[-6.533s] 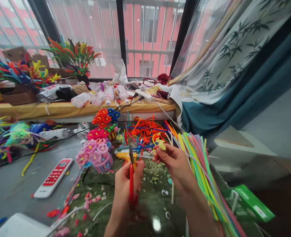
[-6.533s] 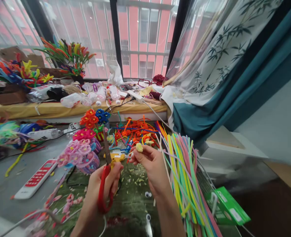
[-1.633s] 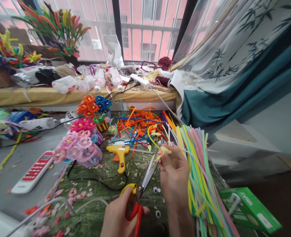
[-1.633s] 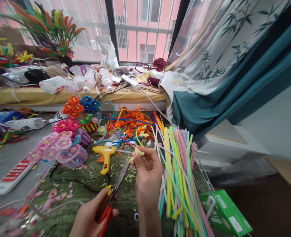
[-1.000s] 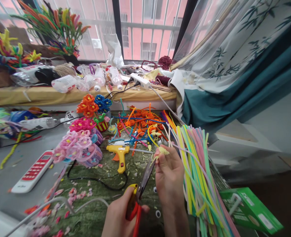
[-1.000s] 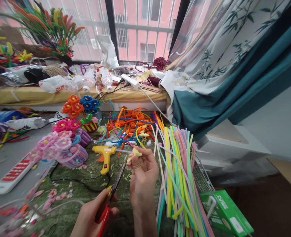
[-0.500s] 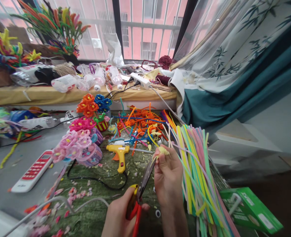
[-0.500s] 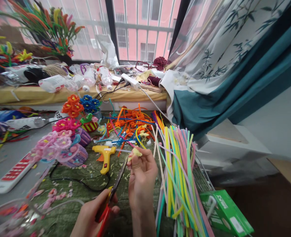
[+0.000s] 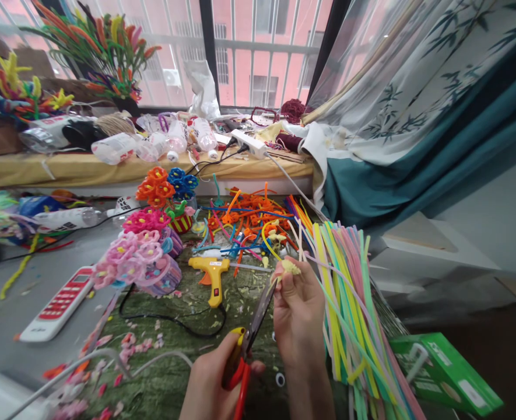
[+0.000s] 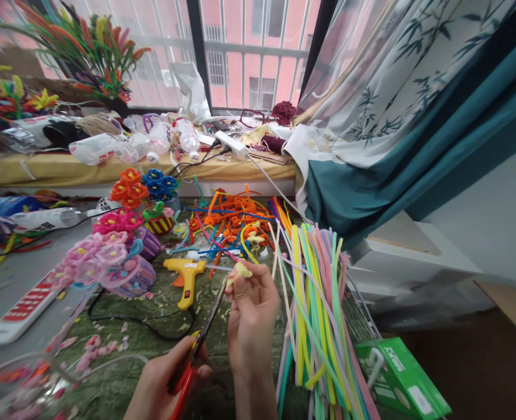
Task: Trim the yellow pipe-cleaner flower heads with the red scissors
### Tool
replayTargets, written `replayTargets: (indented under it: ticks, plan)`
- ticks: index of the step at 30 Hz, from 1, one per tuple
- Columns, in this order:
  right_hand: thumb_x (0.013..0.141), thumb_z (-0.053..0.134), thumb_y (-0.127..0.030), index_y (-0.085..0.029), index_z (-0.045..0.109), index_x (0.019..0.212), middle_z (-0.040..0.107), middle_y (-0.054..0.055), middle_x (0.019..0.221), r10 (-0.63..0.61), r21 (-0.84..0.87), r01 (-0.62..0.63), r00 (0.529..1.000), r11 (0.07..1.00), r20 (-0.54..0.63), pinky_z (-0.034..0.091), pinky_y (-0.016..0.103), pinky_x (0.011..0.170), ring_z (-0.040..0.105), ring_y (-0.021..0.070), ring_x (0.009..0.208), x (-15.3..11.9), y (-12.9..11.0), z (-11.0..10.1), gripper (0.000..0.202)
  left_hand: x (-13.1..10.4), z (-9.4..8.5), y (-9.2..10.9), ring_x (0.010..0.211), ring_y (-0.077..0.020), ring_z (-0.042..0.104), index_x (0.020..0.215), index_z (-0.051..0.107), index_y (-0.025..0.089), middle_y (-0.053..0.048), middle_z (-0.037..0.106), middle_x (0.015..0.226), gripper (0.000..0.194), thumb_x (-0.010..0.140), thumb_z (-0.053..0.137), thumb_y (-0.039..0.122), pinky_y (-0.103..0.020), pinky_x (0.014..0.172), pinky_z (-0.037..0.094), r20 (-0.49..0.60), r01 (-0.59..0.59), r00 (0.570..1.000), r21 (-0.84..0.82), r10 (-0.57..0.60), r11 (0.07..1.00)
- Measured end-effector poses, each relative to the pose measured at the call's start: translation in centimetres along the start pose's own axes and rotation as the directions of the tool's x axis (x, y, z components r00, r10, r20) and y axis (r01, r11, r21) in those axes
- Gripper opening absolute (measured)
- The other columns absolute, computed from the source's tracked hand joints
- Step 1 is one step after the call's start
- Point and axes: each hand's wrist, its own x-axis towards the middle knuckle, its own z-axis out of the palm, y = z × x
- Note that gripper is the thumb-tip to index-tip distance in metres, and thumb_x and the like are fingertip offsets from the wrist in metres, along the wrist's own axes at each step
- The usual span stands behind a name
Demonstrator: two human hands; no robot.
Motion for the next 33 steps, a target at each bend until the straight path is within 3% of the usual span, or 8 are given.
replayTargets:
  ticks: [14,24,33]
  plan:
    - [0.068,0.089,-0.026,-0.024,0.077,0.082,0.067,-0.004,0.068,-0.019,0.026,0.018,0.999,1.0,0.051,0.048,0.015,0.056,0.056,0.0063,0.058,0.1,0.2,-0.4,0.019,0.2,-0.5,1.0,0.055,-0.0094,0.03,0.07,0.052,0.02,0.01,0.035,0.058,0.039,0.082,0.063,0.055,-0.02,0.052,0.027,0.064,0.076,0.995,-0.047,-0.073,0.996]
    - [0.068,0.089,-0.027,-0.022,0.074,0.08,0.065,-0.003,0.069,-0.037,-0.005,0.038,0.997,0.999,0.073,0.047,0.018,0.055,0.055,0.0075,0.057,0.1,0.0,-0.3,0.02,0.2,-0.8,1.7,0.056,-0.0098,0.029,0.069,0.052,0.02,0.009,0.034,0.06,0.048,0.081,0.06,0.066,-0.021,0.053,0.025,0.089,0.093,0.992,-0.071,-0.086,0.993]
    - [0.072,0.086,-0.027,-0.024,0.074,0.083,0.065,-0.004,0.067,-0.109,-0.007,0.11,0.986,0.994,0.123,0.047,0.018,0.054,0.055,0.0079,0.057,0.0,-0.3,-0.3,0.017,0.1,-1.2,2.3,0.056,-0.0092,0.029,0.066,0.05,0.02,0.01,0.034,0.06,0.037,0.08,0.064,0.051,-0.02,0.053,0.024,0.106,0.115,0.988,-0.061,-0.108,0.992]
